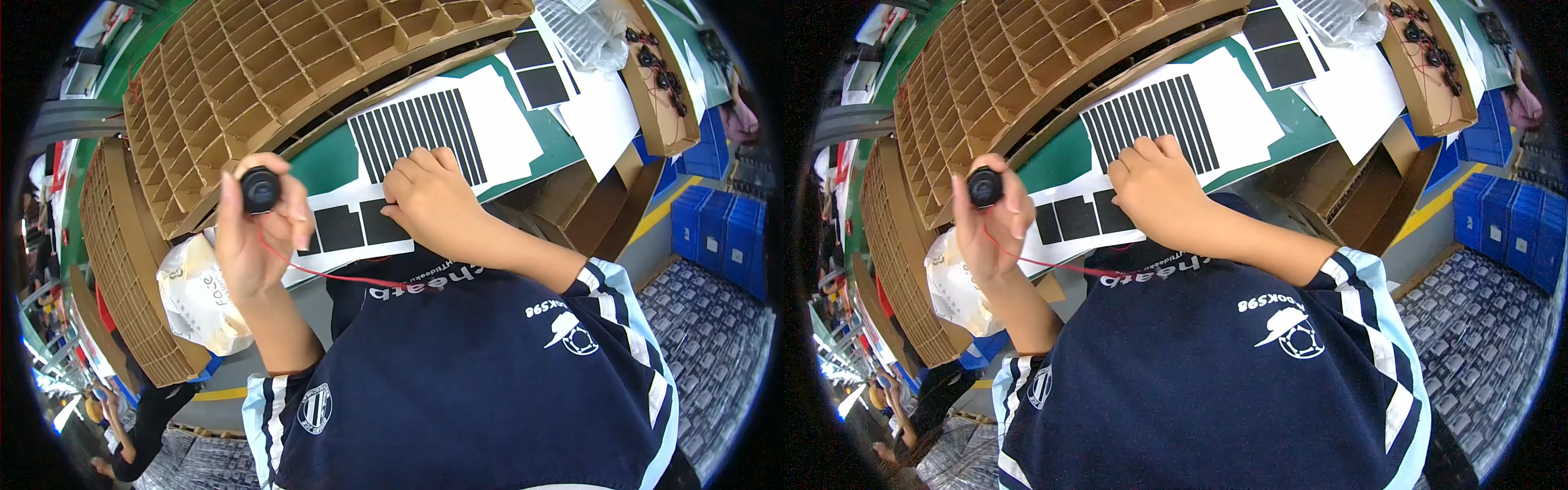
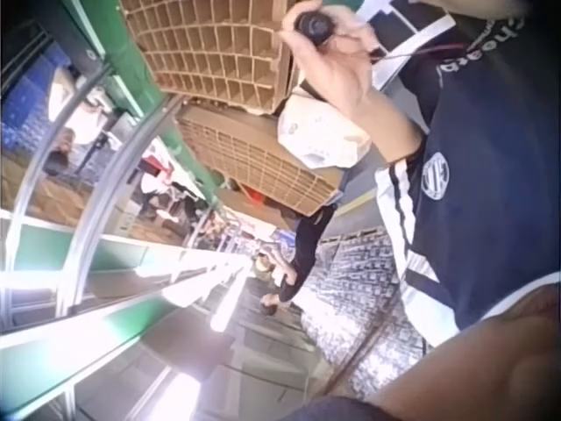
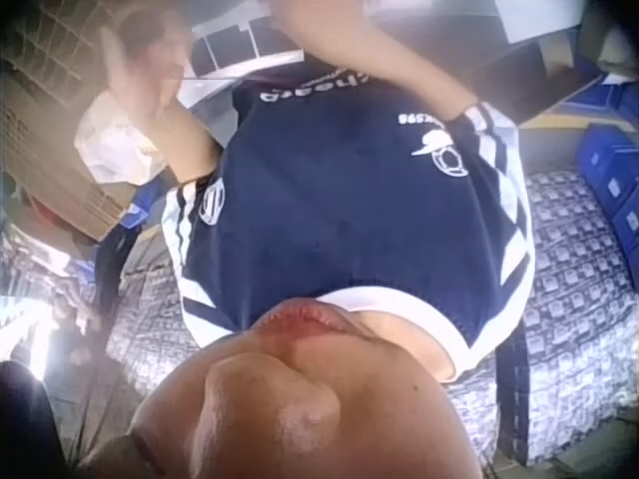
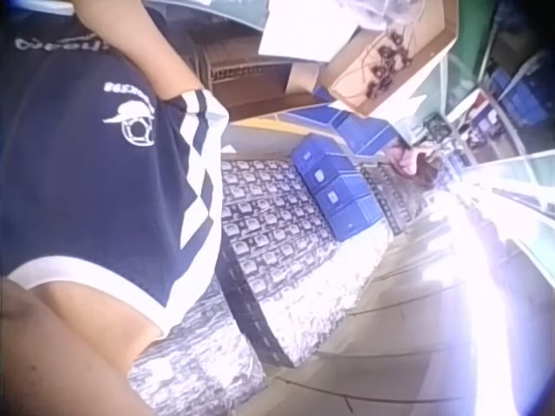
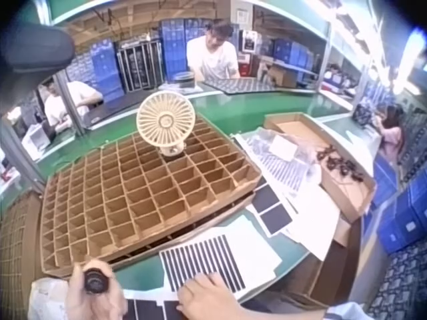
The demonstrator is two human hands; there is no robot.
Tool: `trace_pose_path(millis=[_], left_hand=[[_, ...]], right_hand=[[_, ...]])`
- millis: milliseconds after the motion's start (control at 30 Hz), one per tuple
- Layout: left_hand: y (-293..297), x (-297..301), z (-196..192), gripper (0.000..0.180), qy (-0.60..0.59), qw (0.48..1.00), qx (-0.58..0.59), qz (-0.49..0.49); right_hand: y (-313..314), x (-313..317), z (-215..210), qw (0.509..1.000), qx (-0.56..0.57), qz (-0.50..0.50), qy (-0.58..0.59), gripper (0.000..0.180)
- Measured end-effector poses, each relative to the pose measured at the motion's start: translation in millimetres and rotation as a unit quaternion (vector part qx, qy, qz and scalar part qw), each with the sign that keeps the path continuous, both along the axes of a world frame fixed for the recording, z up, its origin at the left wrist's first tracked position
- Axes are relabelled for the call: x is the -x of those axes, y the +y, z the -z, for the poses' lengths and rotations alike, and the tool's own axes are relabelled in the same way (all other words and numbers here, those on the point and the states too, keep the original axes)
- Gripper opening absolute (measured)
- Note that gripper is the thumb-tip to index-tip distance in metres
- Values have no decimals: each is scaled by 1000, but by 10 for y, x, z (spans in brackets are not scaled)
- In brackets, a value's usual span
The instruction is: Assemble small speaker units by snapping plastic caps onto the back of the components at an industrial workbench.
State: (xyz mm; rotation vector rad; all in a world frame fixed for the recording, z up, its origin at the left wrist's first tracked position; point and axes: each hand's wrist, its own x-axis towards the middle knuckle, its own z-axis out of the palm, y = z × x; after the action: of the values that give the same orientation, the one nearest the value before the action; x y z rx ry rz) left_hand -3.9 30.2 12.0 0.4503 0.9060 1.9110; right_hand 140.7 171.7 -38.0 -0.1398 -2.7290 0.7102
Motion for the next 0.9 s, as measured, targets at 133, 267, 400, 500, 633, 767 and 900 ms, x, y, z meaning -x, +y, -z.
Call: trace_pose_path(millis=[133,267,400,500,633,767,900], left_hand=[[135,-203,280,43,-52,999,8,6],[161,-329,537,46,-32,998,49,-7],[200,-367,555,43,6,991,95,-89],[223,-372,557,34,20,988,126,-90],[249,-392,519,36,37,983,140,-113],[250,-420,508,39,55,980,154,-114],[376,-545,401,43,88,972,151,-159]], right_hand=[[-22,4,9,1000,6,12,1,22],[-12,-1,0,1000,14,17,1,20],[25,-7,-4,999,36,0,-5,16],[40,5,13,999,49,8,-11,13],[54,25,53,988,140,61,11,11],[123,77,-79,921,385,31,58,9],[109,88,-176,864,496,-41,72,8]])
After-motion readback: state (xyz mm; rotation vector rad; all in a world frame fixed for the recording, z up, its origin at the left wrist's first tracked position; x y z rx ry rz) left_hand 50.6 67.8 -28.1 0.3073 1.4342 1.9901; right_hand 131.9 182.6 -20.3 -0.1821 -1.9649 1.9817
